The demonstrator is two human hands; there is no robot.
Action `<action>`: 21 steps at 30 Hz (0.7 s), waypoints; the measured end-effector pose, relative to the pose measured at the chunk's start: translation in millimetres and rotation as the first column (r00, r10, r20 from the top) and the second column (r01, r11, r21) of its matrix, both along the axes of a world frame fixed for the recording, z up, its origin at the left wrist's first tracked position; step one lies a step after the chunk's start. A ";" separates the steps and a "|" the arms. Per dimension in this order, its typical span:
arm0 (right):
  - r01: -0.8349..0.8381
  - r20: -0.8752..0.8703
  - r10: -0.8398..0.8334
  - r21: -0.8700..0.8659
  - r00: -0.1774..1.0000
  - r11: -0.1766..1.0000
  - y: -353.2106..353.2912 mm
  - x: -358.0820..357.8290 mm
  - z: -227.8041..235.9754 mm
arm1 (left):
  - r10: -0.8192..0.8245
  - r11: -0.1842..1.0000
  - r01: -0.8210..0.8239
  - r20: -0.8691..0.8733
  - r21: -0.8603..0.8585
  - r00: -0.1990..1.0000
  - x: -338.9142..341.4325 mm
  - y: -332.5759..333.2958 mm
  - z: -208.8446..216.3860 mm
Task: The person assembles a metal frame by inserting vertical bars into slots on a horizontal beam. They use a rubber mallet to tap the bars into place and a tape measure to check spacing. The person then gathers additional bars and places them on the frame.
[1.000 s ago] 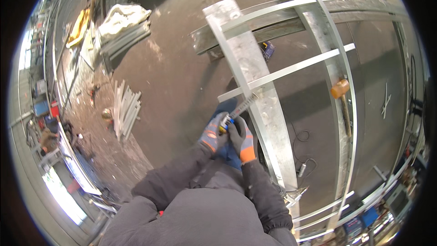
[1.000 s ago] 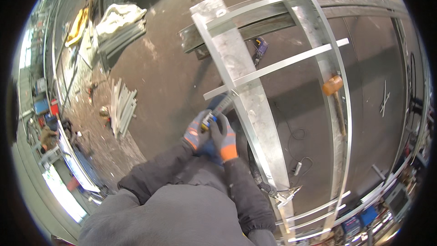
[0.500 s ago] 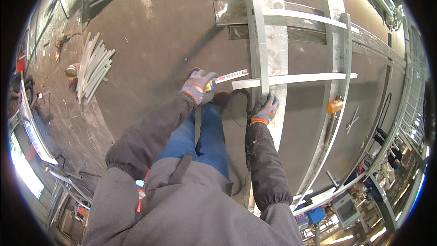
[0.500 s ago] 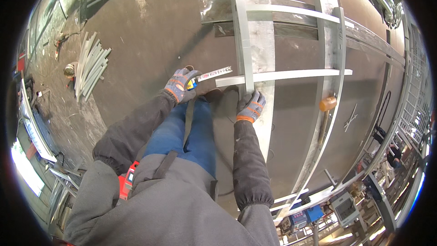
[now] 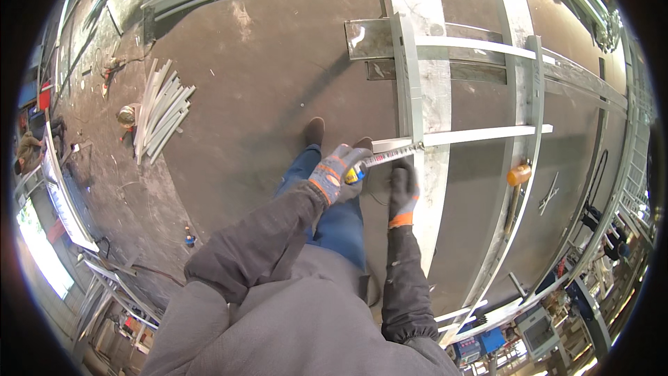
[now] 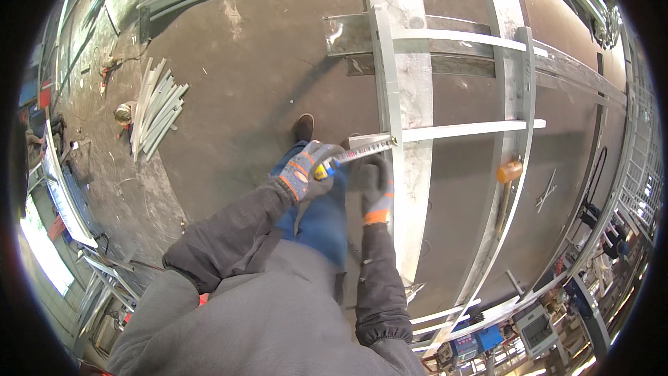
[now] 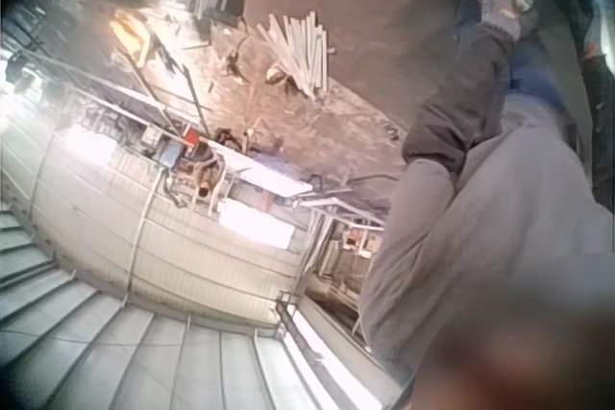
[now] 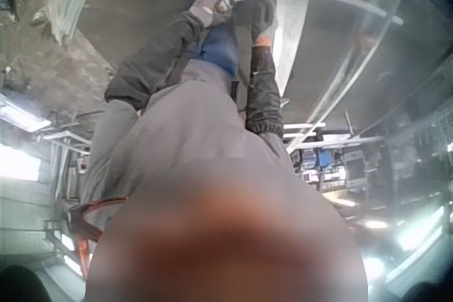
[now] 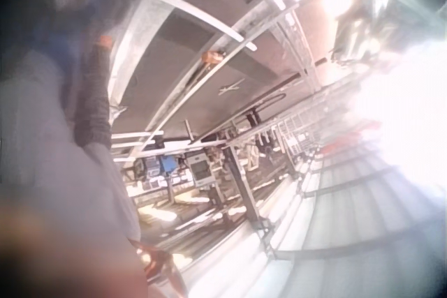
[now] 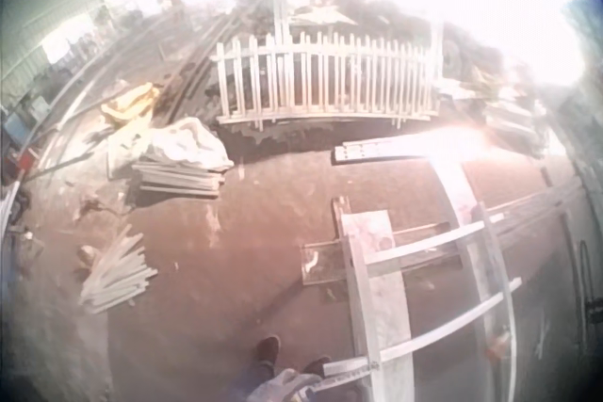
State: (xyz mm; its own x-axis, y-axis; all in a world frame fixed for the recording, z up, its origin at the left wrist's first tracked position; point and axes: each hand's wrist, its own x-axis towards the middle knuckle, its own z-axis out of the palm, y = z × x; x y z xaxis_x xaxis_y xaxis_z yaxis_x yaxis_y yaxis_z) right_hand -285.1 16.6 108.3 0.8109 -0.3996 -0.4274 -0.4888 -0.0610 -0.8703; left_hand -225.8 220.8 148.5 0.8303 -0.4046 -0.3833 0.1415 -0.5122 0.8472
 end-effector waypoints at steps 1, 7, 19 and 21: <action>-0.104 -0.008 0.108 0.199 0.994 0.975 15.6 -1.9 6.3 | -0.020 0.999 0.021 0.043 -0.024 0.999 -1.8 -1.1 6.1; 0.128 -0.136 -0.083 0.369 0.987 0.921 34.3 14.7 6.3 | 0.023 0.997 -0.018 -0.080 0.073 0.997 -19.8 13.9 21.0; 0.112 -0.269 0.034 0.510 0.963 0.853 66.8 -15.4 -3.0 | 0.084 0.985 -0.034 -0.303 0.168 0.949 -23.2 24.0 -15.4; -0.051 -0.240 0.171 0.435 0.956 0.899 53.1 -18.3 -12.8 | 0.076 0.981 -0.017 -0.301 0.193 0.951 -20.7 29.4 -27.6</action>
State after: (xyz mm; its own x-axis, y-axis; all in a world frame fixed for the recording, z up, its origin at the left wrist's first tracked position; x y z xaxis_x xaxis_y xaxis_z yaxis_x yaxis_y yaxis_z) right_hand -303.4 69.6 95.4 0.6717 -0.0485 -0.7393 -0.7162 0.2128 -0.6647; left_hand -246.4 250.2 120.9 0.6776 -0.2657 -0.6857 0.4053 -0.6432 0.6497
